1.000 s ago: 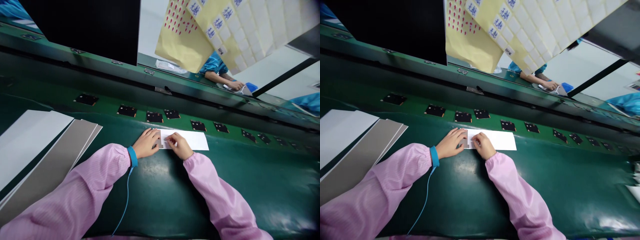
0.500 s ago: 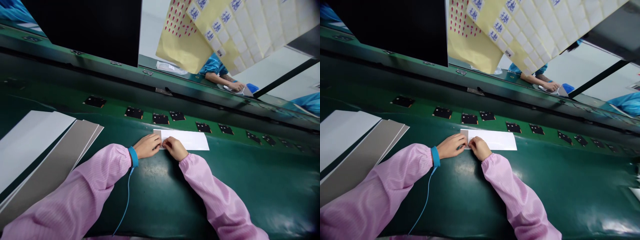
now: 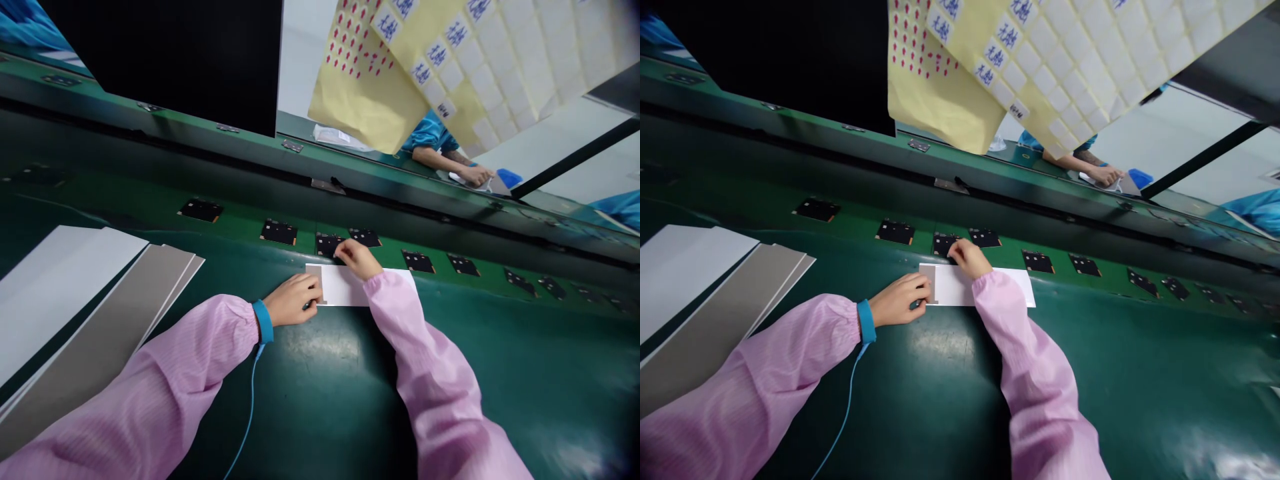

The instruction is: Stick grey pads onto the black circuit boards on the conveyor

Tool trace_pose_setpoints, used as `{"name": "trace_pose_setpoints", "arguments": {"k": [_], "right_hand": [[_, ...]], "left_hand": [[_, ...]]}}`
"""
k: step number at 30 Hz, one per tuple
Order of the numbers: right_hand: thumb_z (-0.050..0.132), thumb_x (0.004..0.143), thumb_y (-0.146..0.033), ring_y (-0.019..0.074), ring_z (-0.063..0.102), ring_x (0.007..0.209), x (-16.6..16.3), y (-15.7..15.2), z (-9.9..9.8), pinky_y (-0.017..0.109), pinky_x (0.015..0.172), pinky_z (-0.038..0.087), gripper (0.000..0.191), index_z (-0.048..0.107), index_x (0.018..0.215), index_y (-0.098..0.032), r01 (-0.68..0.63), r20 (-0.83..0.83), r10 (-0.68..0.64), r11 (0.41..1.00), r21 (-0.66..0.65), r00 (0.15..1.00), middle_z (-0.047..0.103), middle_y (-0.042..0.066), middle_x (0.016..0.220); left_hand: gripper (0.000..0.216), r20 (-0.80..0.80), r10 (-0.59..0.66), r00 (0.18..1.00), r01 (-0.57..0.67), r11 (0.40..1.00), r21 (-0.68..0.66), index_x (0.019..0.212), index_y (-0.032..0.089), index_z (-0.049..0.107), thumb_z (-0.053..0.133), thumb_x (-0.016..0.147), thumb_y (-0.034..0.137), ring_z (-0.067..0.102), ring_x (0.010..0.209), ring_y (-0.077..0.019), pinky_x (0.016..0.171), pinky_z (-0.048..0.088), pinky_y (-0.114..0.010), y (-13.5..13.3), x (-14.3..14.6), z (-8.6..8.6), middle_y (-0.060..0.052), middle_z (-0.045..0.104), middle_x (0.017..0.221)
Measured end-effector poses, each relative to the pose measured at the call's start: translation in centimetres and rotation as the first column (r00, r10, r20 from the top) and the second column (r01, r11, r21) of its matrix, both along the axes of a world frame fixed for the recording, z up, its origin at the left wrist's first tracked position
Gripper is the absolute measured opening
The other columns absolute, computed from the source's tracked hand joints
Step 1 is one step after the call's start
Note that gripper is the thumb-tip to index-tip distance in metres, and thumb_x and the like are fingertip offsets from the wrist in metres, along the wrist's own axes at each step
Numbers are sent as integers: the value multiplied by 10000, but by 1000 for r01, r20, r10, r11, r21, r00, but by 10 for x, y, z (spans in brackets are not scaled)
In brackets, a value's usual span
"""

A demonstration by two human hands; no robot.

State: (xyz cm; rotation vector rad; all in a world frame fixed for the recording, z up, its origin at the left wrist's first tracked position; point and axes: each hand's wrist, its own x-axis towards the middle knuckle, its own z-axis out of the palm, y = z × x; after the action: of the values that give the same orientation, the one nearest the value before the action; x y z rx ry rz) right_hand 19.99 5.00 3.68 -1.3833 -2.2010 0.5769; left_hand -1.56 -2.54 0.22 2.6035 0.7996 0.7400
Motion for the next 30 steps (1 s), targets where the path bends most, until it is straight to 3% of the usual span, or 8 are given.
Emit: {"name": "trace_pose_setpoints", "arguments": {"k": [4, 9, 14, 19, 24, 30], "right_hand": [[510, 779, -155, 126, 532, 657, 8, 57, -8, 249, 698, 417, 93, 562, 703, -164, 118, 104, -108, 989, -91, 989, 586, 7, 702], [525, 796, -175, 110, 524, 621, 19, 76, -19, 225, 662, 414, 89, 597, 746, -157, 130, 163, -103, 979, -160, 981, 590, -14, 659], [539, 807, -171, 120, 549, 663, 30, 77, -21, 223, 673, 415, 77, 607, 773, -160, 124, 234, -87, 981, -150, 968, 623, 11, 724], [568, 784, -169, 132, 549, 675, 35, 69, -24, 242, 687, 425, 58, 620, 809, -163, 206, 264, -186, 977, -52, 946, 613, 25, 751], [484, 820, -151, 169, 565, 768, 41, 39, -28, 289, 751, 456, 223, 655, 962, -155, 168, 256, -208, 971, 170, 944, 600, 76, 888], [391, 756, -21, 237, 526, 996, 54, 16, -27, 359, 924, 427, 445, 648, 1098, -144, 78, 383, -141, 981, 177, 913, 565, 128, 1032]], "left_hand": [[97, -4, 6, 1000, -6, 1000, -16, 811, 180, 548, 483, 778, 115, 495, 932, -188, 863, 407, -317, 0, 0, 1, -43, 508, 923], [89, -11, 7, 1000, -8, 1000, -17, 804, 180, 544, 481, 779, 122, 494, 911, -189, 838, 408, -322, 1, 0, 3, -44, 511, 918], [93, -16, 14, 1000, -14, 1000, -24, 809, 178, 539, 469, 787, 122, 487, 892, -186, 812, 402, -314, 1, 0, 4, -42, 502, 900], [98, -11, 6, 1000, -6, 1000, -26, 812, 178, 537, 463, 788, 118, 484, 894, -184, 817, 398, -315, 1, 1, 4, -40, 498, 901], [97, -16, 9, 1000, -10, 1000, -25, 817, 178, 542, 468, 786, 123, 486, 890, -184, 808, 400, -313, 1, 0, 3, -40, 497, 902], [110, -9, 15, 1000, -15, 1000, -18, 825, 181, 550, 466, 785, 121, 485, 901, -185, 829, 399, -316, 1, 0, 3, -39, 497, 903]]}}
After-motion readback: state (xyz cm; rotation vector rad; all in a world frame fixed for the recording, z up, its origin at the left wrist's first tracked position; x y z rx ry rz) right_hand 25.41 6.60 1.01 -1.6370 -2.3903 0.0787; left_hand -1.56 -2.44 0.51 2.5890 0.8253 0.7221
